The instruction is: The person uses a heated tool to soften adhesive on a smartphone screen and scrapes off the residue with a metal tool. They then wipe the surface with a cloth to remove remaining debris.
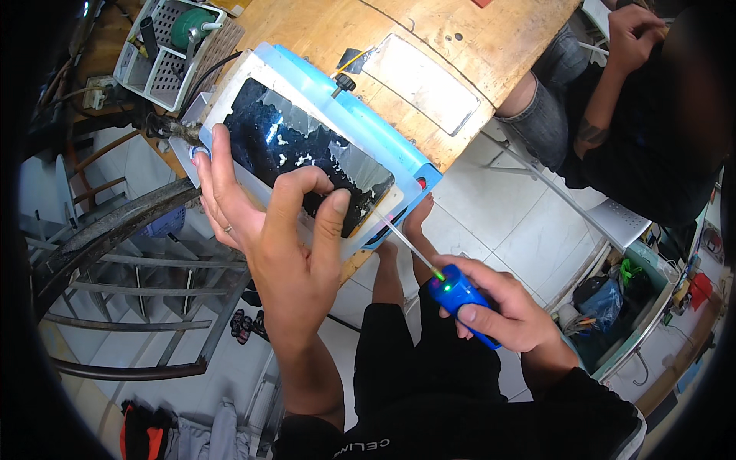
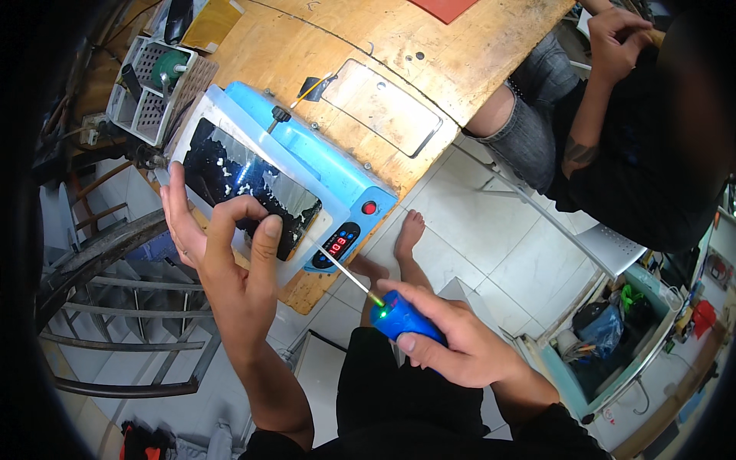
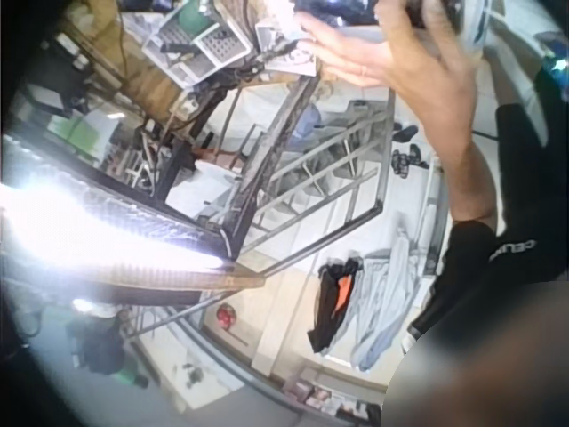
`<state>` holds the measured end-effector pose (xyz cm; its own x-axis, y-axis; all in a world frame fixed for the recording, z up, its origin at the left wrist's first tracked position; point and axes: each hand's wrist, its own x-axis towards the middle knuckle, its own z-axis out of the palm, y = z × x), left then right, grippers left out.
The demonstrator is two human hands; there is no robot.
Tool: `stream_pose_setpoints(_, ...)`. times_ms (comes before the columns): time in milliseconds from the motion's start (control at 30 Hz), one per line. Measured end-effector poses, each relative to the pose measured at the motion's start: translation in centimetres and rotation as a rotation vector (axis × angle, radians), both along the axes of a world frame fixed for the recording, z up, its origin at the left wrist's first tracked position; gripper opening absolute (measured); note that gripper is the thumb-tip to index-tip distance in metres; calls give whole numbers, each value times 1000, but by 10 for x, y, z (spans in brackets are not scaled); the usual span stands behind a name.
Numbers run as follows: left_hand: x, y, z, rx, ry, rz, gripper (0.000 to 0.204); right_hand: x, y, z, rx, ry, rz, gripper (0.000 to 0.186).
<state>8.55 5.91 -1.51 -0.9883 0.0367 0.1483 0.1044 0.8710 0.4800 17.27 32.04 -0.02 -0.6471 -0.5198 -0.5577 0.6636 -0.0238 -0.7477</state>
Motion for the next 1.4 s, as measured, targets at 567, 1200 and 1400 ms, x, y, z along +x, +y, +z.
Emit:
stream_pose_setpoints(567, 3, 1, 2, 6, 15, 7, 16, -6, 1, -1, 33, 79, 87, 62)
stream_pose_setpoints(1200, -1, 4, -1, -34, 28, -7, 23, -18, 6, 5, 36, 31, 121, 60)
stream_pose_setpoints(1400, -2, 9, -1, -108, 15, 33, 22, -21, 3, 5, 56, 87, 54, 60)
